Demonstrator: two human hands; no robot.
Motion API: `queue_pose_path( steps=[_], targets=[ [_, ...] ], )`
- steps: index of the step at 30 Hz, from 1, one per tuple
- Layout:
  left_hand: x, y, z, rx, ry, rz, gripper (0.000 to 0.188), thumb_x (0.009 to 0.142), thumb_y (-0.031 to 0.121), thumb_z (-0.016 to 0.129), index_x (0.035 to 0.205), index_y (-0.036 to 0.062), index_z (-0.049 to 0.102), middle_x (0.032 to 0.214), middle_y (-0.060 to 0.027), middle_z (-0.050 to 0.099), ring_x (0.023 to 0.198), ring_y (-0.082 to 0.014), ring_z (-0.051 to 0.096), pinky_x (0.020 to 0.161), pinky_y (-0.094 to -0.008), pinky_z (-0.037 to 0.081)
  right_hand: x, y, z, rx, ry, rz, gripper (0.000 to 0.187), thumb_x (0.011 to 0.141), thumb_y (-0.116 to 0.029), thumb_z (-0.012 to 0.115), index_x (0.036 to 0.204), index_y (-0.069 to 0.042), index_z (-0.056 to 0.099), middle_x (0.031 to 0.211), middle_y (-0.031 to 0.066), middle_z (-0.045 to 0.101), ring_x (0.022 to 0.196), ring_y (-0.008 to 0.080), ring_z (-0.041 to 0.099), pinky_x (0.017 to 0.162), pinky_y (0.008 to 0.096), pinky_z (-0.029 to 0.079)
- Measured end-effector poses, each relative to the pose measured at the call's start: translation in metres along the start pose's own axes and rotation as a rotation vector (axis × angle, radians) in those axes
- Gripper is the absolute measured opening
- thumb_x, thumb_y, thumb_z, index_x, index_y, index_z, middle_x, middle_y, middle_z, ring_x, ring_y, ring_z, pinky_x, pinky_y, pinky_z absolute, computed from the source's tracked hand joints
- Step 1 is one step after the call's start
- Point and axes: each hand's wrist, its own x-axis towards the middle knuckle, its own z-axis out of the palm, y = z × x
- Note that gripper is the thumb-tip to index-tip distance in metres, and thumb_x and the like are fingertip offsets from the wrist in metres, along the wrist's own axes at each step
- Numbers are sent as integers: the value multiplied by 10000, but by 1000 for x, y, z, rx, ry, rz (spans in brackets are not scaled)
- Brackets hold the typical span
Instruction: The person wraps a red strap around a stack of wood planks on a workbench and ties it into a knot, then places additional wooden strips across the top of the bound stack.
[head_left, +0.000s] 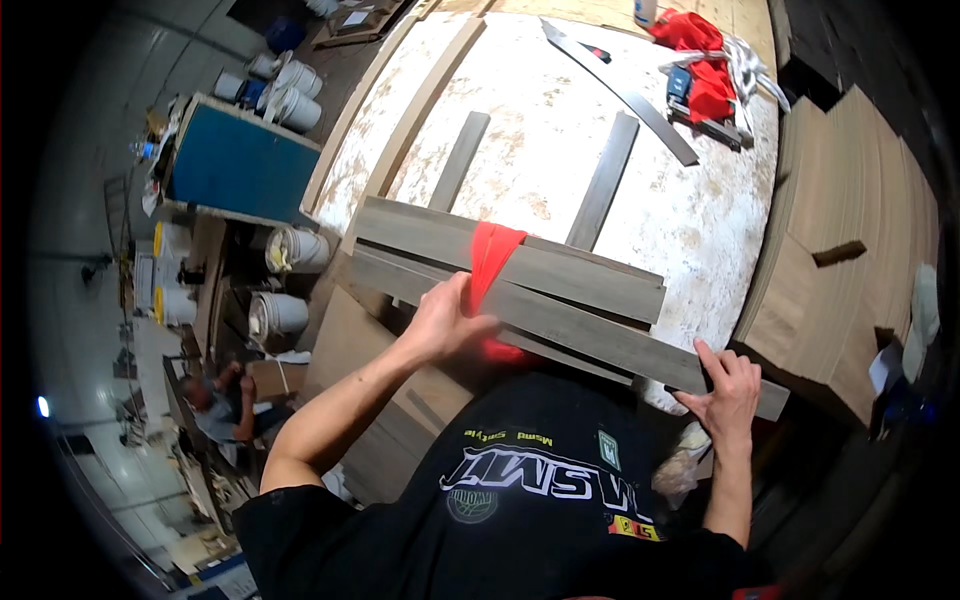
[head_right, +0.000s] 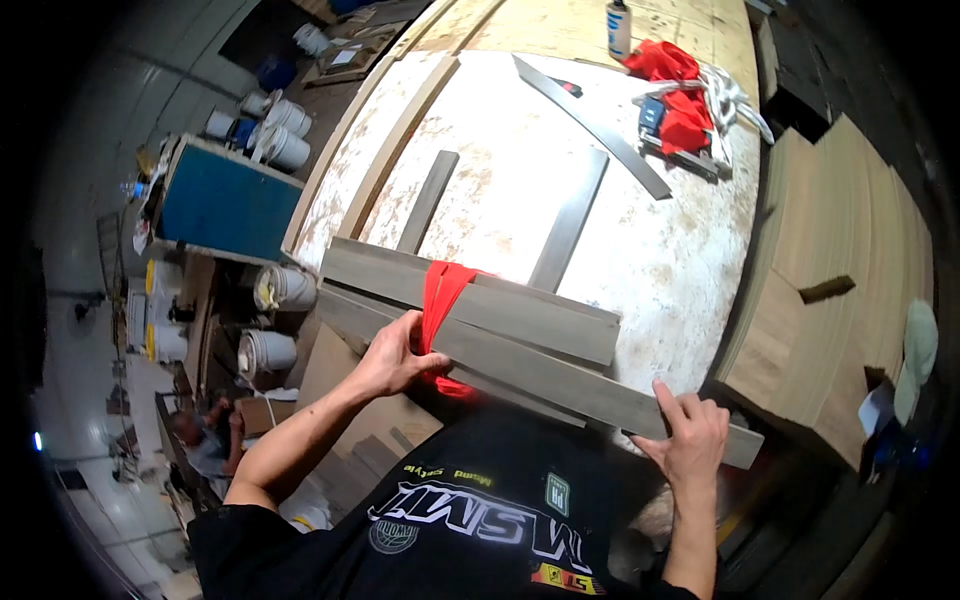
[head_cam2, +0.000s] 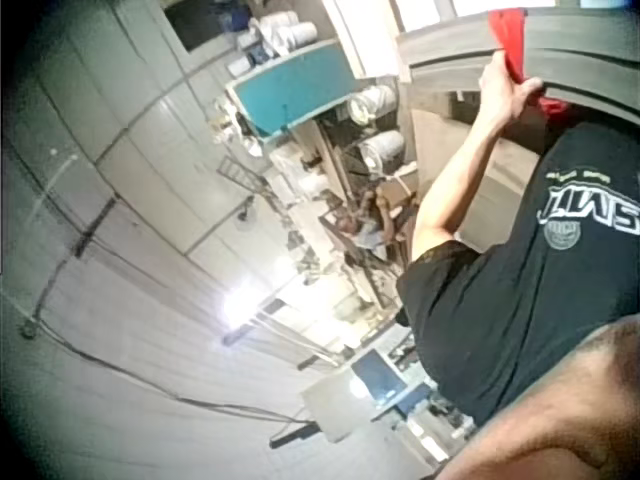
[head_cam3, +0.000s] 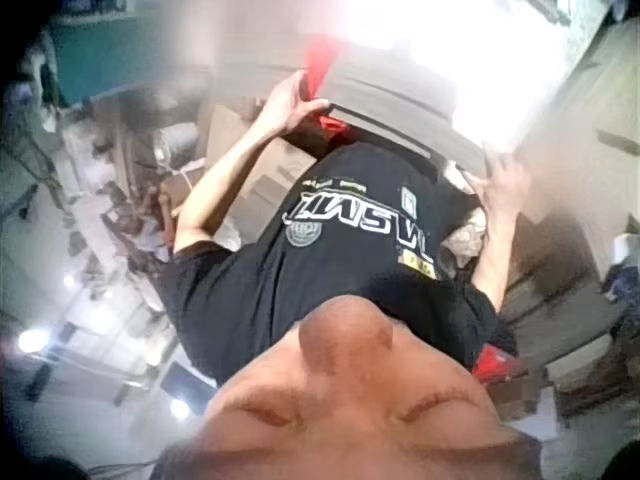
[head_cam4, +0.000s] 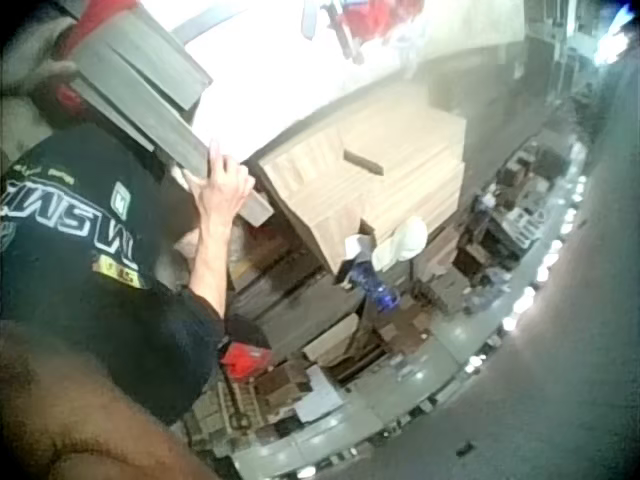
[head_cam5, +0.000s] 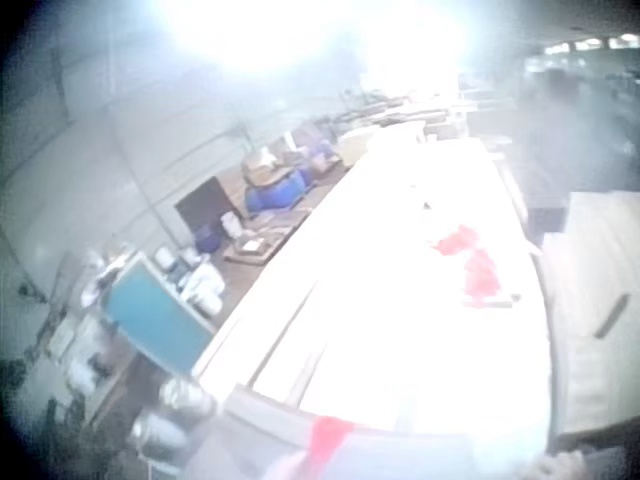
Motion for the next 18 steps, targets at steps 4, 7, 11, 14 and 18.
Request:
queue_pose_path(
  steps=[4,7,11,14,18],
  targets=[
    [2,3,-12,-91,-103,-93,492,764,191,851,1128,-32,605,985,-172,701,926,-261,681,856,-368,522,6,-2,-5,-6,20,-17,829,495,-317,922,1276,-185,677,904,45,608,844,247,561,768,384,396],
    [5,4,-17,-91,-152,-67,461,765,165,835,1114,-33,606,945,-166,704,897,-262,686,840,-377,528,9,2,-4,-18,-1,-55,820,509,-324,923,1272,-161,672,922,47,619,873,253,575,787,390,404],
    [1,3,-12,-64,-91,-70,400,748,100,755,1099,-31,614,942,-183,709,907,-267,700,828,-377,533,10,10,-4,53,13,-196,784,574,-343,901,1297,-154,663,944,51,629,883,257,587,779,393,419],
    [-5,3,-9,-106,-33,-106,390,743,95,724,1100,-26,624,942,-179,709,908,-267,699,824,-371,531,13,11,-18,28,5,-245,728,615,-354,873,1292,-178,672,958,57,639,874,265,599,752,397,433],
    [-7,-4,-3,-227,29,-186,377,756,93,713,1105,-25,634,943,-160,705,892,-240,689,824,-353,530,34,6,-68,-62,-128,-250,639,677,-370,829,1277,-207,684,1014,72,654,909,278,607,800,399,449]
  ],
)
